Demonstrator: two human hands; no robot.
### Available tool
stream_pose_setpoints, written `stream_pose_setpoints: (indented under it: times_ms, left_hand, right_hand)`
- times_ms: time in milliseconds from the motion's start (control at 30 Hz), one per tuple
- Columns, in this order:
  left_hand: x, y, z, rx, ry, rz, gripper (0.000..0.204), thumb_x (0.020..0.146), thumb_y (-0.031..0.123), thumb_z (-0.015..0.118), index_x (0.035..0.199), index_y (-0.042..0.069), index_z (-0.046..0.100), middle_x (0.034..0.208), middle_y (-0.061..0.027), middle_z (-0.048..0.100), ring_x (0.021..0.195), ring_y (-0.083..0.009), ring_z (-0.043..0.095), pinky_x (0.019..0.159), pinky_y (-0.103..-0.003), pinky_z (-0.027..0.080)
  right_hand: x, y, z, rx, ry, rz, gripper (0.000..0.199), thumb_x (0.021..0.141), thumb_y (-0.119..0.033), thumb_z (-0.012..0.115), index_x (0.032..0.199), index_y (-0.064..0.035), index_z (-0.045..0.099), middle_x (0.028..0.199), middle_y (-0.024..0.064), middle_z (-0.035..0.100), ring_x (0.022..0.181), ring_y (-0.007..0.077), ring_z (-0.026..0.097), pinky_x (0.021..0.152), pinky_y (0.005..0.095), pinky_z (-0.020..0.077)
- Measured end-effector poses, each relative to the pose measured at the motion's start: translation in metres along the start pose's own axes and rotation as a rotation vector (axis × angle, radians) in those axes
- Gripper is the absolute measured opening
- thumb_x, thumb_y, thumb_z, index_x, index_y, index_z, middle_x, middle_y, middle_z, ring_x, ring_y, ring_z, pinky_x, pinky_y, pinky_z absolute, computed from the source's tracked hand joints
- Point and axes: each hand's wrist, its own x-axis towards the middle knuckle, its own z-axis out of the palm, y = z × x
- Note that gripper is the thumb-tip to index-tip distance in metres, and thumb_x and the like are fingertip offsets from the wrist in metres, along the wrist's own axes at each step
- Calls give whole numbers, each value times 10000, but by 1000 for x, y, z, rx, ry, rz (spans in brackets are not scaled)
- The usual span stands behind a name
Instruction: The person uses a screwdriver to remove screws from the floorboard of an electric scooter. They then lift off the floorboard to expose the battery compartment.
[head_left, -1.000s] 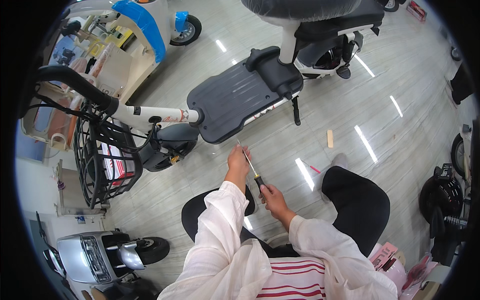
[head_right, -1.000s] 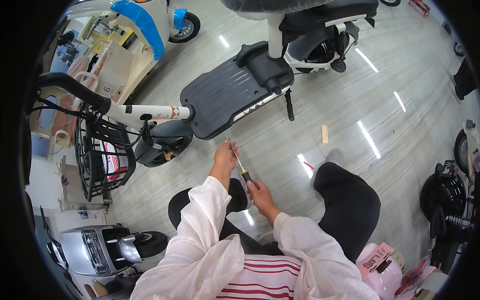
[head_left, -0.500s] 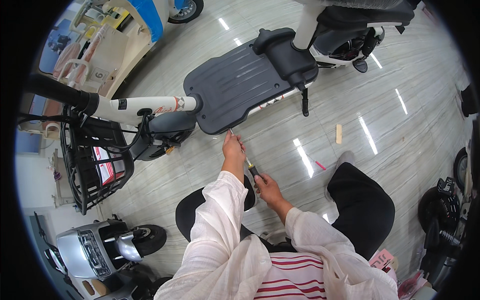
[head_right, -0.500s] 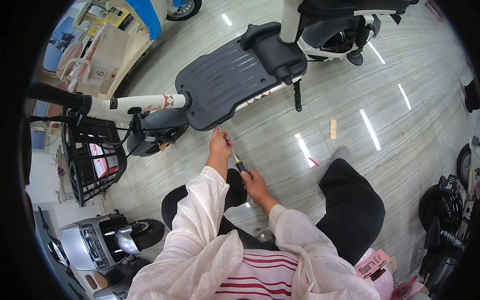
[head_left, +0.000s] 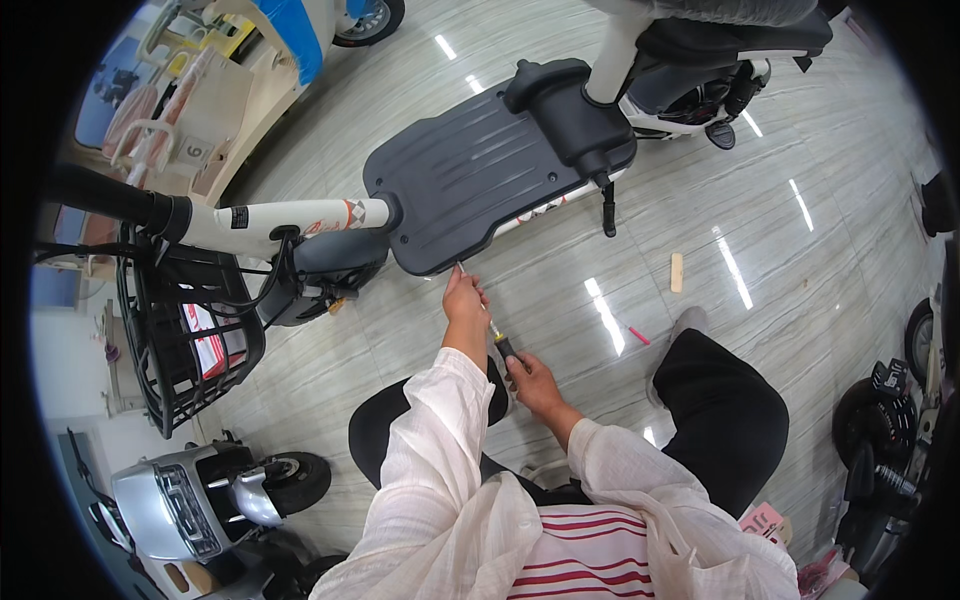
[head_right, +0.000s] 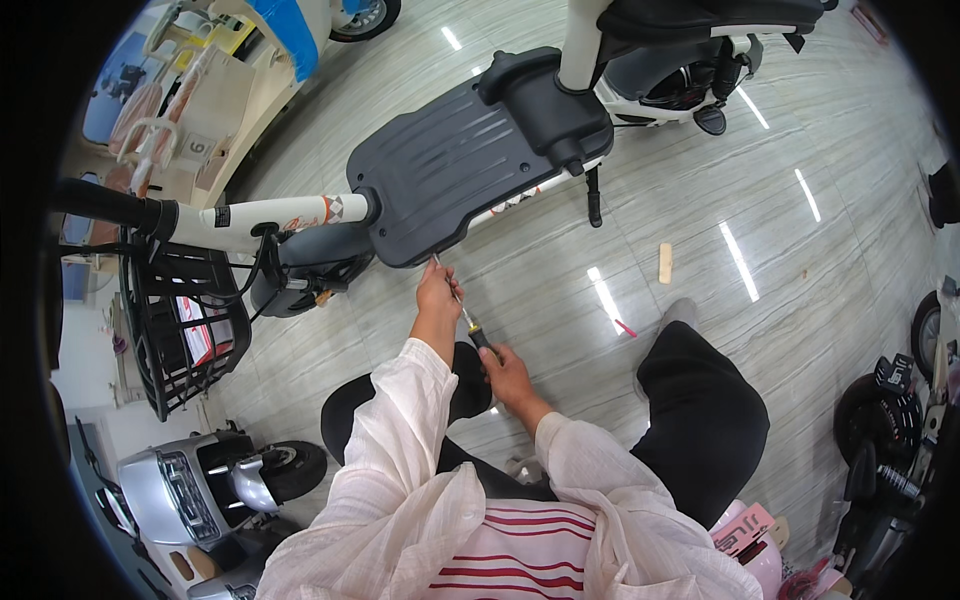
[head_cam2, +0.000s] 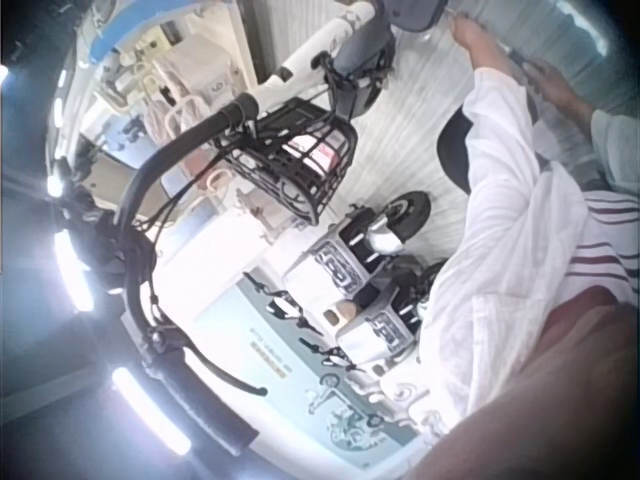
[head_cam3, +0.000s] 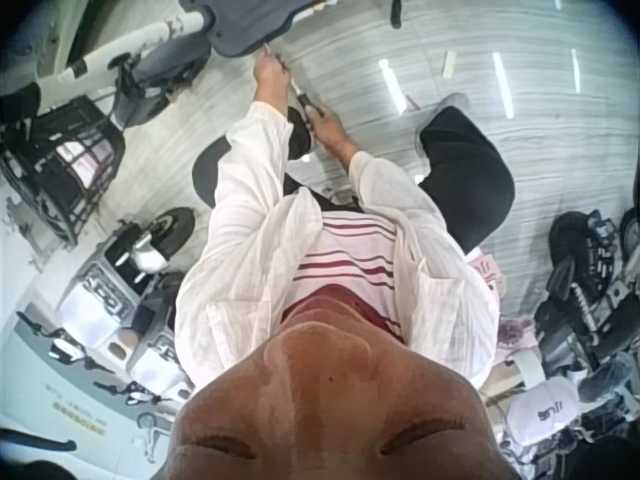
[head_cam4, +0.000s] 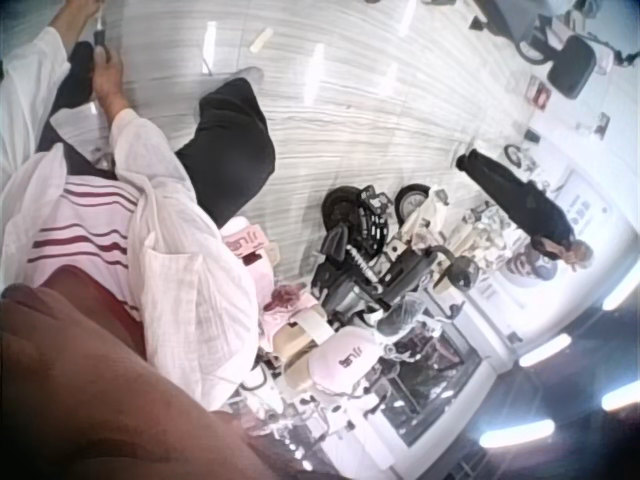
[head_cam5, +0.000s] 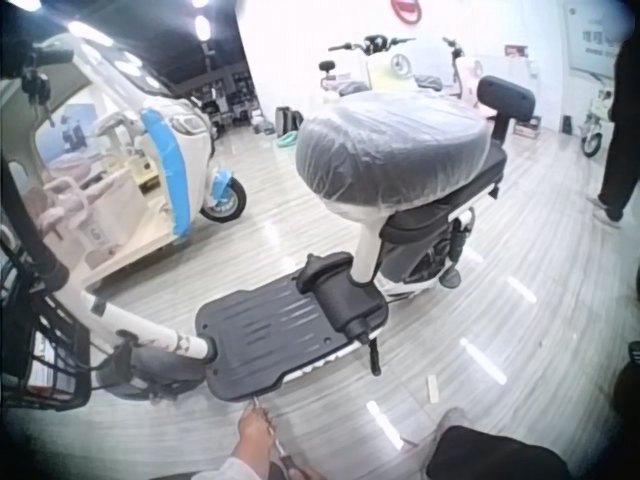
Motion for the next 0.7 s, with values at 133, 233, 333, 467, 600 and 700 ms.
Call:
stream_pose_setpoints:
  times_ms: [133,233,333,467,600,700]
  left_hand:
    - [-2,0,1,11,12,5,414,933,111,460,1333,218,489,817,5,570,560,-82,433,443,-241,373]
    - [-3,-1,2,7,-2,9,416,935,109,460,1335,218,487,813,2,568,558,-83,434,439,-242,372]
    - [-1,0,1,26,11,8,419,934,109,457,1337,222,485,808,3,563,555,-83,434,439,-241,373]
    - [-2,0,1,6,3,0,423,934,111,453,1341,222,480,803,3,555,550,-82,426,439,-240,369]
    - [-2,0,0,19,4,11,428,932,107,449,1345,215,476,788,3,541,544,-78,417,437,-237,361]
    - [-4,0,1,10,3,10,432,930,104,449,1347,212,475,777,8,531,535,-74,409,432,-235,354]
  right_hand:
    - [-1,0,0,3,-8,6,402,909,-364,570,1171,-60,549,782,21,580,627,100,517,501,239,399]
    - [2,4,-1,20,-18,-5,392,912,-360,567,1163,-60,548,781,21,577,624,97,515,498,237,398]
    - [4,8,0,-4,-26,-8,388,914,-358,567,1162,-61,544,781,20,577,623,96,513,496,233,396]
    - [5,9,-1,32,-35,2,387,912,-355,576,1161,-62,542,779,16,577,623,91,510,496,230,392]
    - [3,9,1,35,-28,-7,380,908,-354,583,1157,-70,547,777,11,578,632,87,511,498,227,390]
    - [3,10,2,40,-17,-18,371,909,-354,581,1151,-74,553,778,10,579,640,88,514,504,225,392]
